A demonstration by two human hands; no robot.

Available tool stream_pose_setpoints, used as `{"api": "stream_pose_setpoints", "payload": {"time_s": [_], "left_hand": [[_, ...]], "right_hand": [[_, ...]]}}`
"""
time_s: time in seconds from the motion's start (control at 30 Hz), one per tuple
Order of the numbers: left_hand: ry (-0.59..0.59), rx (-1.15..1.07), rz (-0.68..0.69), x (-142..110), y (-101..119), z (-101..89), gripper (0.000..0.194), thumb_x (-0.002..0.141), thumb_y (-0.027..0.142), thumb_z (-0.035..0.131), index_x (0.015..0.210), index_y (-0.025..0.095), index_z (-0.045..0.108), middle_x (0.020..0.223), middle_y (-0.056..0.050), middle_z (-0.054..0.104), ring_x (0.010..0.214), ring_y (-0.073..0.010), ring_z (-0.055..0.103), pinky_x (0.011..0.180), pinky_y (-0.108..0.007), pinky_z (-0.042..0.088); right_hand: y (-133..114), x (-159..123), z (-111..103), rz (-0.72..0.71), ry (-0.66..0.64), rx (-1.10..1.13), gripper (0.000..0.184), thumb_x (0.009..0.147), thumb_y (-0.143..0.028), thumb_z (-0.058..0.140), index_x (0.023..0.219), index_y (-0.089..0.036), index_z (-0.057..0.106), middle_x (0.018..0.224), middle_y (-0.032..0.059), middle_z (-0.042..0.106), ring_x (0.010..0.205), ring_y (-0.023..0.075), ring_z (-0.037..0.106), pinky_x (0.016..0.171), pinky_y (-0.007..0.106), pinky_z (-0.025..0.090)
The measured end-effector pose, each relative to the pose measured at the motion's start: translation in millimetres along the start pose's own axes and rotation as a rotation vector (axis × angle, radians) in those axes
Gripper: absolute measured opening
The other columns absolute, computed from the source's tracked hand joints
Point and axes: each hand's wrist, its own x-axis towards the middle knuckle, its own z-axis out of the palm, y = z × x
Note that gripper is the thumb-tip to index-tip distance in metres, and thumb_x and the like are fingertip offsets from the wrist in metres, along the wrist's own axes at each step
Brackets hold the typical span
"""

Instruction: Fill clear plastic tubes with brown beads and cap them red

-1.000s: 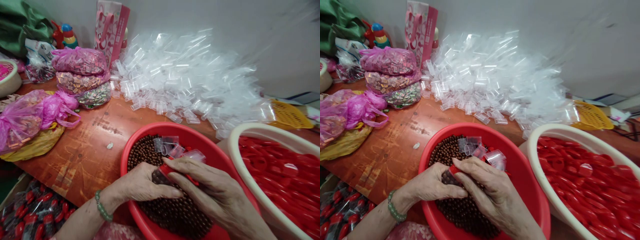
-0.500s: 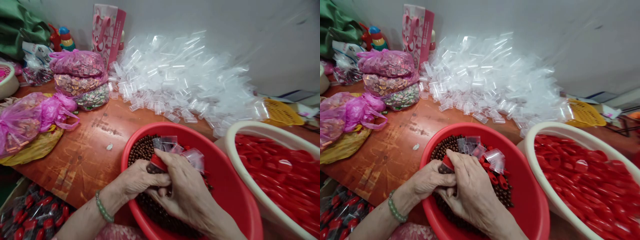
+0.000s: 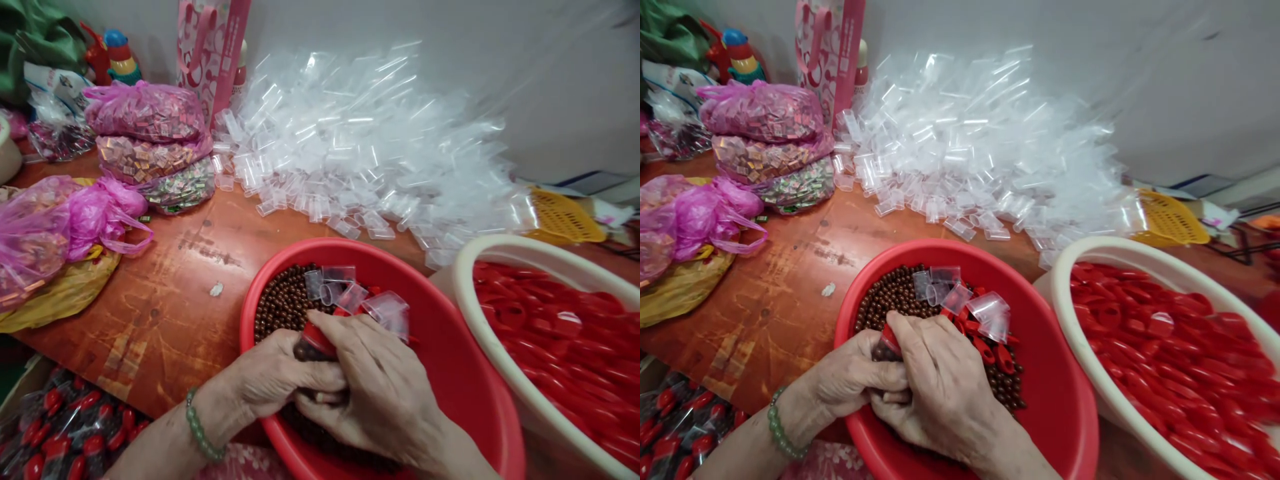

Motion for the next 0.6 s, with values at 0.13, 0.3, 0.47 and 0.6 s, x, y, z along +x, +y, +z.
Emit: {"api": "stream_pose_setpoints", "payload": {"time_s": [0.13,0.3,0.47,0.6], "left_hand": [[0.040,-0.082,0.013,0,0,-4.1,0.048,0.049,0.049,0.086,0.056,0.010,0.059,0.051,0.001,0.053,0.048,-0.0066,0.046,0.053,-0.021,0.034],[0.093,-0.157,-0.032,8,-1,-7.8,0.062,0.072,0.072,0.058,0.063,0.010,0.062,0.051,-0.003,0.057,0.048,-0.0113,0.053,0.052,-0.023,0.041],[0.149,-0.067,-0.011,12,0,-4.3,0.063,0.081,0.069,0.049,0.060,0.011,0.060,0.048,-0.002,0.056,0.047,-0.0118,0.055,0.055,-0.024,0.047],[0.280,-0.028,0.022,9,-3,8.8,0.045,0.086,0.052,0.047,0.070,0.013,0.061,0.048,-0.001,0.058,0.041,-0.0112,0.051,0.047,-0.022,0.043]], "right_hand": [[-3,2,0,0.055,-0.009,0.079,0.050,0.080,-0.028,0.054,0.124,-0.009,0.044,0.087,0.0143,0.069,0.078,0.0261,0.068,0.068,0.039,0.055],[-1,-5,0,0.139,-0.094,0.132,0.066,0.083,-0.045,0.060,0.133,-0.007,0.038,0.106,0.0218,0.067,0.094,0.0327,0.067,0.075,0.047,0.055],[2,-16,2,0.134,-0.123,0.136,0.068,0.082,-0.045,0.063,0.134,-0.008,0.039,0.114,0.0232,0.064,0.105,0.0350,0.063,0.083,0.050,0.054],[1,-15,0,0.088,-0.097,0.069,0.060,0.083,-0.033,0.057,0.135,-0.007,0.039,0.107,0.0216,0.066,0.098,0.0330,0.065,0.080,0.048,0.054]]}}
